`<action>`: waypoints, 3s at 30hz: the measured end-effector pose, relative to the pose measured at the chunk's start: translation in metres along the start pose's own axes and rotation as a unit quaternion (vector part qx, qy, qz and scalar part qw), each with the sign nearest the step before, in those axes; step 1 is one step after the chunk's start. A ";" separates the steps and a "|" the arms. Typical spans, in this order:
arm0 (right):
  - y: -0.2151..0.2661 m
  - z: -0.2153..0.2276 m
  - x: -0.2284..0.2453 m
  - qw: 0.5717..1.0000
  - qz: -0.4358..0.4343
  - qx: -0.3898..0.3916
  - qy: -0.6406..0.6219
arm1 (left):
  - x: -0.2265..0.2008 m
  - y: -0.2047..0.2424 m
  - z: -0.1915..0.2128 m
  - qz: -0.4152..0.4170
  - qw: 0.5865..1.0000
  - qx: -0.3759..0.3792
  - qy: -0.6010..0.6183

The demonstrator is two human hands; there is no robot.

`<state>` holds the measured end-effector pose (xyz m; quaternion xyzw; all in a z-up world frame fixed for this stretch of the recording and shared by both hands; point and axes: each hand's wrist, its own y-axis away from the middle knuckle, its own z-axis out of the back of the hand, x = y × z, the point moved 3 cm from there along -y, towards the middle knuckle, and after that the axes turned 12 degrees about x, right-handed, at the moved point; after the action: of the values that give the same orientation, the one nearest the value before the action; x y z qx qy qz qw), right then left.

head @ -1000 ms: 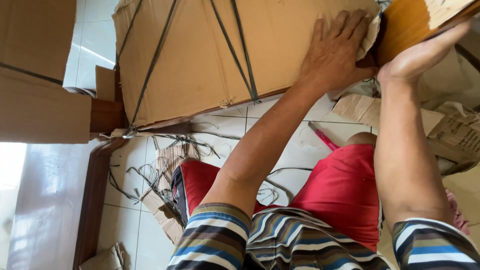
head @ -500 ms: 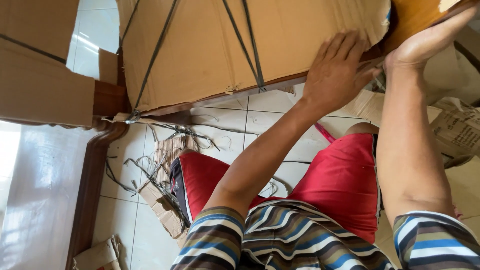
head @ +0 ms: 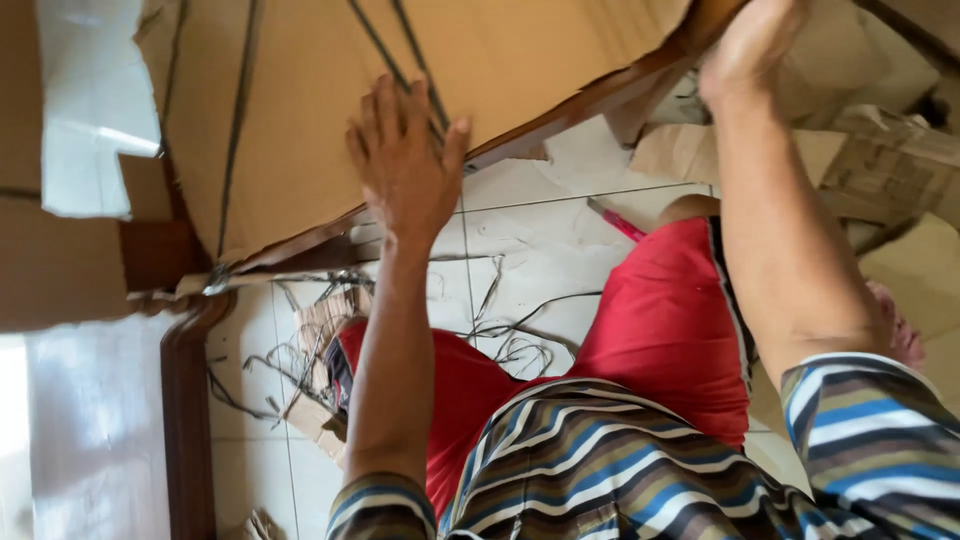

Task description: The person is bundling and securing several large pieces of cardboard together using thin plastic straps while sitting on the floor.

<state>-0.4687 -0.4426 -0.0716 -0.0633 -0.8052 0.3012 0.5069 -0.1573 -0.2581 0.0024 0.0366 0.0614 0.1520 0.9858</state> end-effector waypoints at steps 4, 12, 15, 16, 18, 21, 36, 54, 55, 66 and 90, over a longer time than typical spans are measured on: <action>0.028 0.010 -0.003 0.987 -0.122 -0.045 0.091 | -0.005 0.003 0.008 0.009 0.999 0.035 -0.006; 0.143 0.156 -0.045 0.634 -0.418 0.059 0.648 | -0.010 0.005 0.001 -0.024 0.997 -0.073 -0.005; 0.160 0.190 -0.038 0.555 -0.524 0.121 0.635 | -0.012 0.008 0.001 -0.034 0.993 -0.109 -0.016; 0.169 0.206 -0.045 0.538 -0.532 0.162 0.633 | -0.012 0.008 0.002 -0.029 0.993 -0.110 -0.016; 0.189 0.222 -0.060 0.461 -0.533 0.224 0.673 | -0.013 0.010 0.003 -0.029 0.993 -0.116 -0.015; 0.202 0.223 -0.054 0.431 -0.540 0.289 0.662 | -0.013 0.008 0.001 -0.031 0.991 -0.128 -0.010; 0.289 0.189 0.051 0.732 -0.253 -0.048 0.630 | -0.009 0.011 0.000 -0.038 0.989 -0.142 0.000; 0.199 0.052 0.118 0.867 -0.346 0.154 -0.323 | 0.008 0.008 -0.004 -0.038 0.992 -0.085 0.087; 0.195 0.038 0.120 0.837 -0.361 0.223 -0.346 | 0.008 0.009 -0.004 -0.054 0.990 -0.088 0.094; 0.060 -0.149 0.046 0.945 -0.276 -0.041 -0.169 | 0.015 0.010 -0.007 -0.053 0.975 -0.133 0.171; -0.038 -0.196 -0.041 0.965 -0.193 -0.153 -0.094 | 0.003 -0.091 -0.022 0.123 0.985 -0.112 0.037</action>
<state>-0.2735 -0.4076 -0.0227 0.0451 -0.8826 0.0756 0.4617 -0.1307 -0.3421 -0.0283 -0.0720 0.0756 0.2788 0.9547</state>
